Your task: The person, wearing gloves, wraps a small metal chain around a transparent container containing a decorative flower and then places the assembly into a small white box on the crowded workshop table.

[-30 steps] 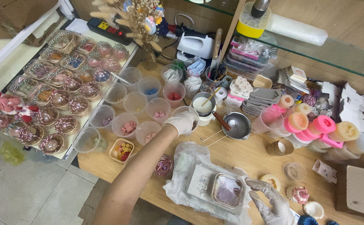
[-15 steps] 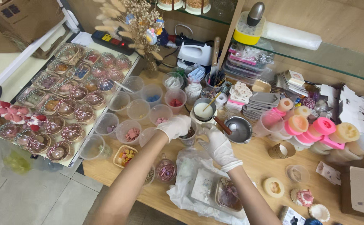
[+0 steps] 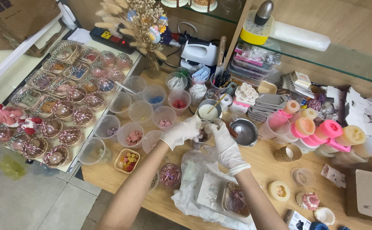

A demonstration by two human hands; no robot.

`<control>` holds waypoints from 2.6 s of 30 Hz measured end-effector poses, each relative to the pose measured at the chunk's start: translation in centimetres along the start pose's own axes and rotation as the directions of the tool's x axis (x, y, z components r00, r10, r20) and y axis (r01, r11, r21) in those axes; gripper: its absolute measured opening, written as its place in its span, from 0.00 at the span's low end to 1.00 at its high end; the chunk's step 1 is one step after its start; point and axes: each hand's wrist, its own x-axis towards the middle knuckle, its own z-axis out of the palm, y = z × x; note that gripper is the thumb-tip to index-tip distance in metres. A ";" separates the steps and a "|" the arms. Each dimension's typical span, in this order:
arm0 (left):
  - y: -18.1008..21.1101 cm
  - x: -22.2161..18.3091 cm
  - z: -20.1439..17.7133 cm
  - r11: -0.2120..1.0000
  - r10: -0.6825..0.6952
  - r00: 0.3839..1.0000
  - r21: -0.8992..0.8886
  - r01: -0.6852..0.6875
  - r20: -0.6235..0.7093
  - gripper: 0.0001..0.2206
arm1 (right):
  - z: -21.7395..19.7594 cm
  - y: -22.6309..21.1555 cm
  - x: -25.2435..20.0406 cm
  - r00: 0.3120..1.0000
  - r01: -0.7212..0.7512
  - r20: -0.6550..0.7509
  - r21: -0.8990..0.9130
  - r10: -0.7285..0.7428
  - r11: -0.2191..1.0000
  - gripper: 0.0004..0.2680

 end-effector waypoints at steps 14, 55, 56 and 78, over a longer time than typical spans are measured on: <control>5.5 -2.1 -0.9 0.910 -0.168 0.981 0.366 0.194 -0.101 0.06 | 4.3 6.6 0.2 0.965 -0.154 -0.165 0.282 0.206 0.947 0.13; -1.3 6.5 5.7 -0.127 0.138 0.987 0.987 0.099 -0.081 0.29 | 7.4 7.2 1.1 0.941 -0.292 -0.119 0.191 0.317 0.937 0.10; -1.9 6.7 5.6 -0.077 0.244 0.963 0.988 0.134 -0.111 0.26 | 7.3 7.2 1.1 0.947 -0.271 -0.126 0.180 0.296 0.945 0.08; -1.0 -4.7 3.1 0.946 0.226 0.903 0.302 -0.115 -0.364 0.11 | 2.7 2.0 -0.5 0.991 -0.128 -0.045 -0.041 0.126 0.991 0.04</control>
